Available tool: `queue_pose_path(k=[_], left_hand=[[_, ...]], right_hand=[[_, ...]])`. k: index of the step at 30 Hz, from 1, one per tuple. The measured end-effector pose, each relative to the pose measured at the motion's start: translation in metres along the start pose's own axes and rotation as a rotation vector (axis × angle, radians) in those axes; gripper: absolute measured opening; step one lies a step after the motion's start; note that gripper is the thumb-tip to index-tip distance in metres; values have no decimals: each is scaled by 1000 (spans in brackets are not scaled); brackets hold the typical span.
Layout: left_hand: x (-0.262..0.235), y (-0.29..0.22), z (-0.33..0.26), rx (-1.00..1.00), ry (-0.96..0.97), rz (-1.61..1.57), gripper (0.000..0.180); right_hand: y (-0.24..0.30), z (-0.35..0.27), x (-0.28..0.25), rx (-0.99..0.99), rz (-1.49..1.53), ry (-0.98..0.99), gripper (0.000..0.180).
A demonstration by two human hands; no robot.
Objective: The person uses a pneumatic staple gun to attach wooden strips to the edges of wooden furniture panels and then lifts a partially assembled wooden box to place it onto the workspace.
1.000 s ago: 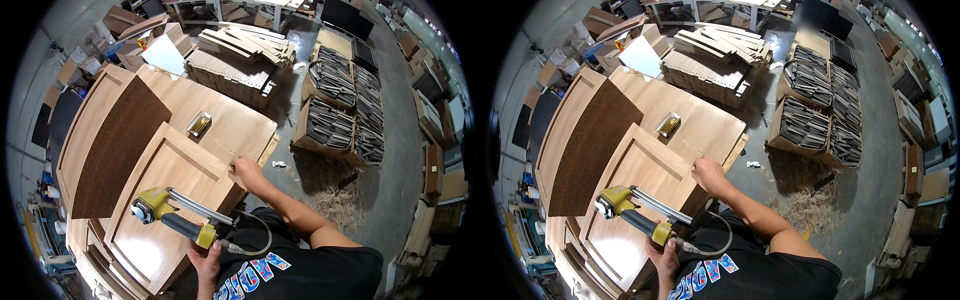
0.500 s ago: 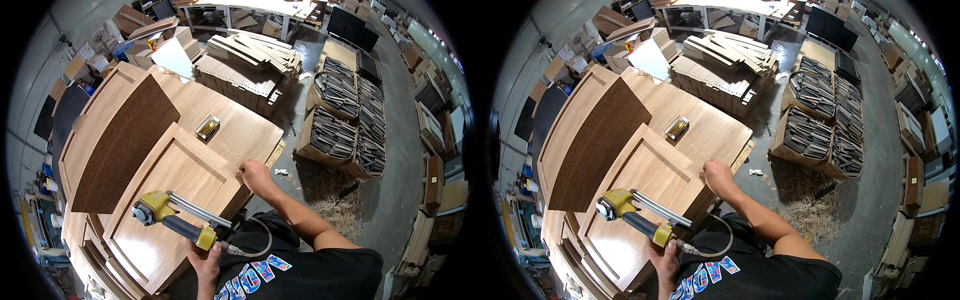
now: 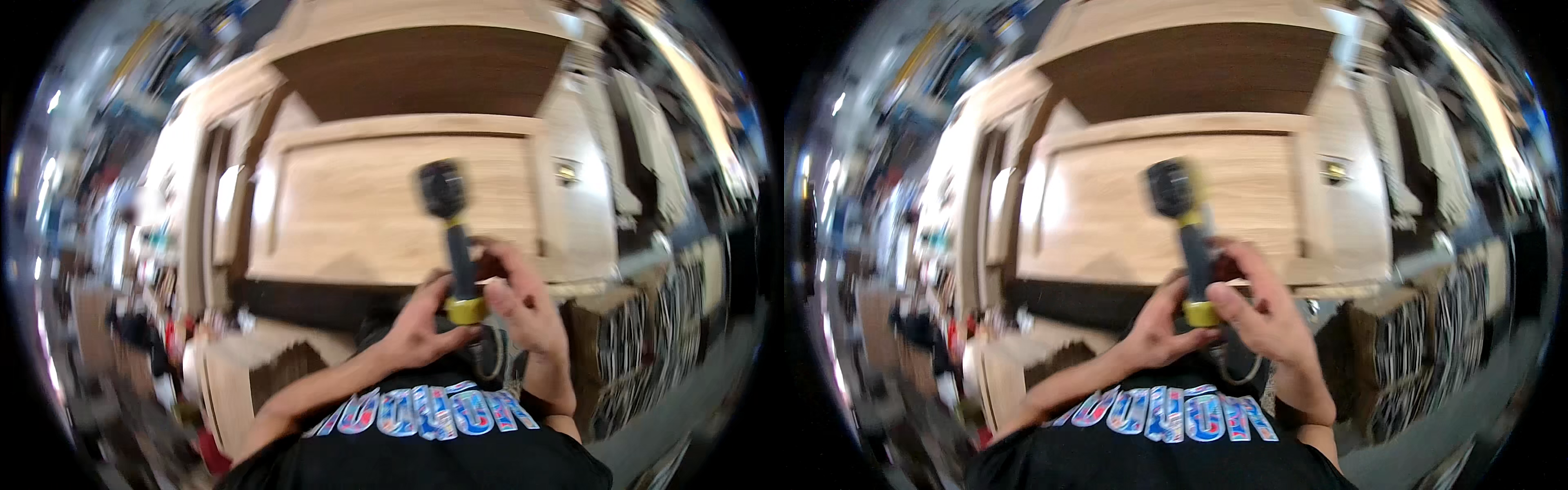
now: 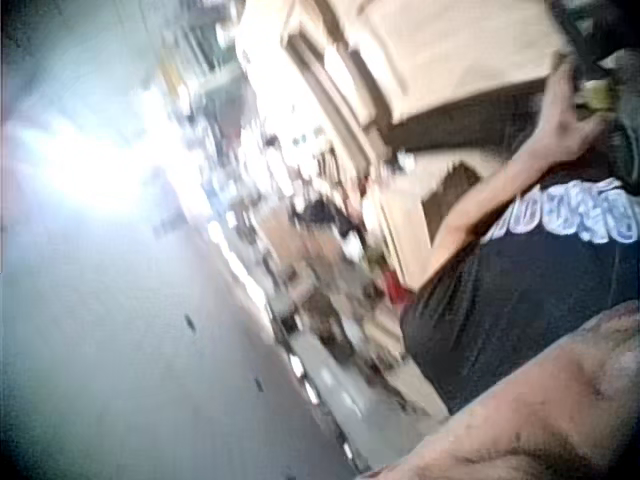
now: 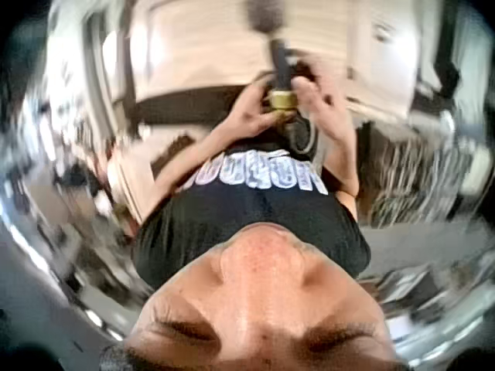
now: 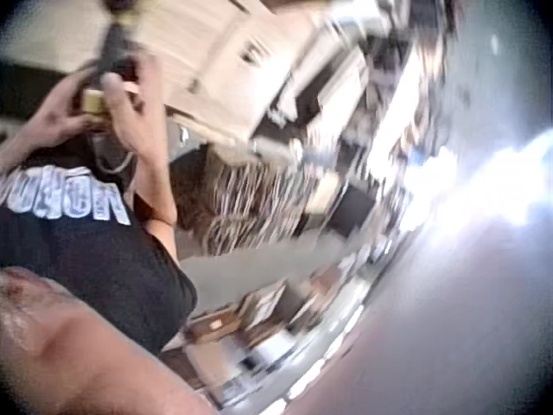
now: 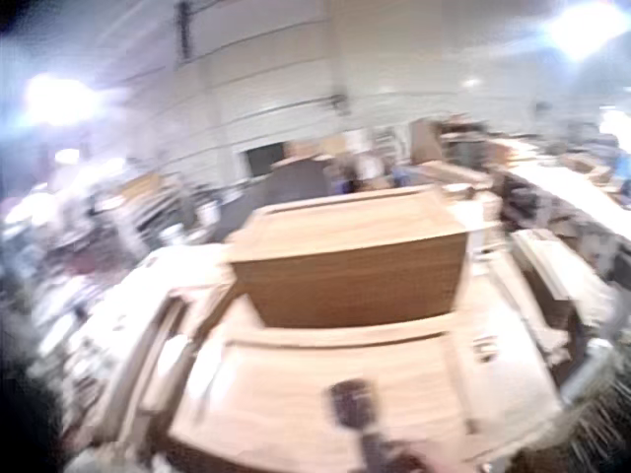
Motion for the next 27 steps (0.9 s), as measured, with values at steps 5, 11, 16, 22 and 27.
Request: queue_pose_path(k=[5,11,16,22,27], left_hand=[[-61,7,-32,166,-120,-11,73],[-154,53,-72,51,-150,-26,95],[-283,96,-137,168,-409,598,82],[-409,240,-193,-55,-546,414,106],[-406,294,-187,-82,-469,228,100]], right_hand=[[-18,49,67,156,4,21,79],[-77,121,162,348,-51,13,59],[-89,143,202,443,-54,38,49],[-72,150,268,336,-157,-14,63],[-92,134,265,579,-368,-142,28]])
Point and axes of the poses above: each hand's wrist, its own z-axis towards the middle knuckle, its own x-axis out of the palm, y = z × x, the point moved 10 cm from there along z, towards the middle knuckle, and after that the axes turned 9 degrees about z, right-handed, at the moved point
